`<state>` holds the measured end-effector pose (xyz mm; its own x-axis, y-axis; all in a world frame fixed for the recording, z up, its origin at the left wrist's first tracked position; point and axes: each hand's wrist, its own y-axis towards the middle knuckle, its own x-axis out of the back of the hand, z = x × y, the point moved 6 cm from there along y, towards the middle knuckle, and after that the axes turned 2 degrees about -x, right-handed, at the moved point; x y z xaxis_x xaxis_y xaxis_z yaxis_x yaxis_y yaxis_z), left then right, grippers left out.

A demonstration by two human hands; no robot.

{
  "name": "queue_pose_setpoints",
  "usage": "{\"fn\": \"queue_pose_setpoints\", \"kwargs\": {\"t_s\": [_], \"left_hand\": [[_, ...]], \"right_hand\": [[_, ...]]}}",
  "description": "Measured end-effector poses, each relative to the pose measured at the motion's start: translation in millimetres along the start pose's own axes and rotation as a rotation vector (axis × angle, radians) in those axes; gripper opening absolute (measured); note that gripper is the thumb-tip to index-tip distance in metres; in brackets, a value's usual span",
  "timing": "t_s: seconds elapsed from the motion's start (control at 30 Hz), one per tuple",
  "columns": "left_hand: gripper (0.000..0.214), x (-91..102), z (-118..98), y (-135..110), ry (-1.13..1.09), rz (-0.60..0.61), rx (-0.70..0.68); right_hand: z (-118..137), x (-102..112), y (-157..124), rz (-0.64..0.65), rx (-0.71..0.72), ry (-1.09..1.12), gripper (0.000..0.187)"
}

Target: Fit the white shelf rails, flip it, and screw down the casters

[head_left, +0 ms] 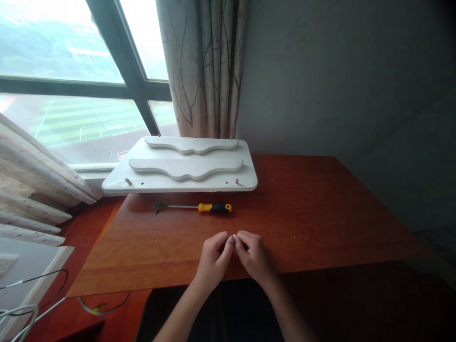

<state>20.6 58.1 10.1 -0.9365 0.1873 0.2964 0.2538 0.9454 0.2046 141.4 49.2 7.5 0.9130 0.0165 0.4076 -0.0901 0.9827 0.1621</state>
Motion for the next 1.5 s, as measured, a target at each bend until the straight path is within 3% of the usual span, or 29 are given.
{"fn": "queue_pose_setpoints", "kwargs": {"t_s": [1.5], "left_hand": [[0.039,-0.7,-1.6,0.4,-0.009,-0.001,0.004]], "right_hand": [[-0.2,0.6,0.5,-0.011,0.008,0.016,0.037]]}}
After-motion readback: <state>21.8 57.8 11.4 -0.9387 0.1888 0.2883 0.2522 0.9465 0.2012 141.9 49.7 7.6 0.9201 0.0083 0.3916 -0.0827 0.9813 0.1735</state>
